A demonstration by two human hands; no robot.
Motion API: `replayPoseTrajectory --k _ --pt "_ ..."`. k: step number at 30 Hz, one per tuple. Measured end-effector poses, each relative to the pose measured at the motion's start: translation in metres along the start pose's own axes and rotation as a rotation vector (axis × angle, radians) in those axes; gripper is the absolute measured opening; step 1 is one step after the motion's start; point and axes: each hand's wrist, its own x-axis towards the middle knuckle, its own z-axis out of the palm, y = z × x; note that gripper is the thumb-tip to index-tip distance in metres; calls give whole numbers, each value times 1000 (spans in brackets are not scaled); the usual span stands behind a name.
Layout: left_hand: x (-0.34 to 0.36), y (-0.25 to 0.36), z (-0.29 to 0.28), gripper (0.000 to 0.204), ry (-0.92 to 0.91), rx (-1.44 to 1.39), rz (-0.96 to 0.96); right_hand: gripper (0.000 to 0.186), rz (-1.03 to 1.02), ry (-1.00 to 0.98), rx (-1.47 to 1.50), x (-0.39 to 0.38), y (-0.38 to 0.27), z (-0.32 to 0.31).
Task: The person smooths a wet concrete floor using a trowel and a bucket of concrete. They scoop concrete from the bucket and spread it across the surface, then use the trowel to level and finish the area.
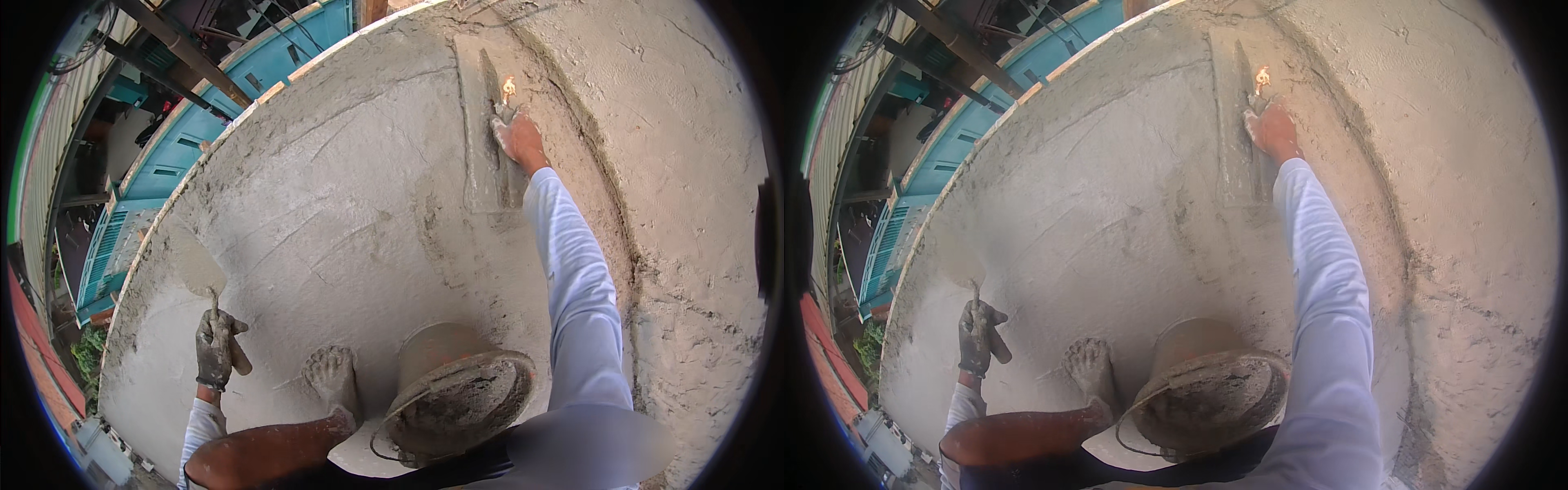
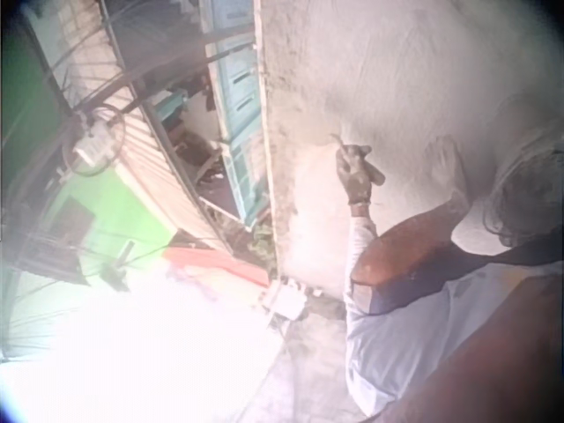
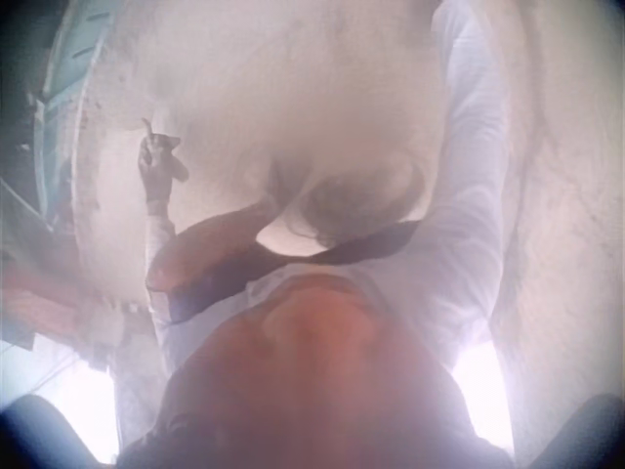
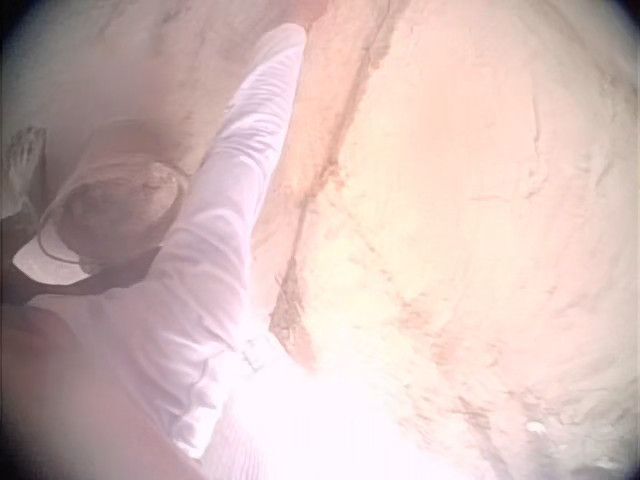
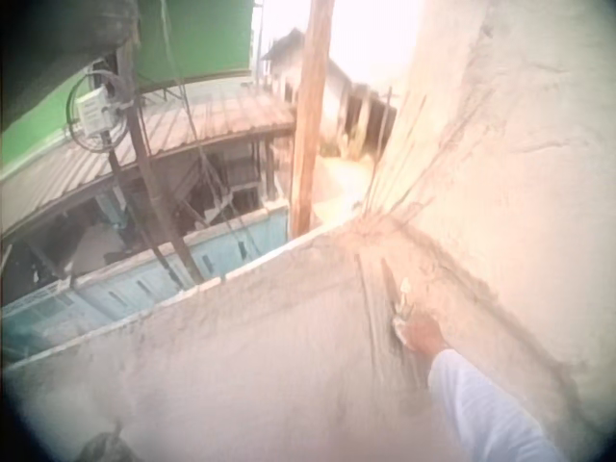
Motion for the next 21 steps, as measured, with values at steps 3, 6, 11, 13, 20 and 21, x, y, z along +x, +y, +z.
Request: replayPoseTrajectory --k 3,6,11,13,20,21 --pt "3 0 3 17 -8 -31 -17 67 -148 290 -34 -23 -12 43" --pt "14 -8 17 22 -45 -97 22 67 -48 230 -6 6 -26 26" --pt "0 -28 5 30 -68 -84 -35 79 -12 41 -23 -14 -40 26" --pt "5 -27 3 29 -41 -139 -20 77 -6 119 -2 -14 -50 24" --pt "19 -16 25 32 -92 -151 -63 77 -49 4 1 -11 -56 21" --pt "15 -18 17 33 -72 -143 -48 81 -71 -17 -16 -39 -71 24"
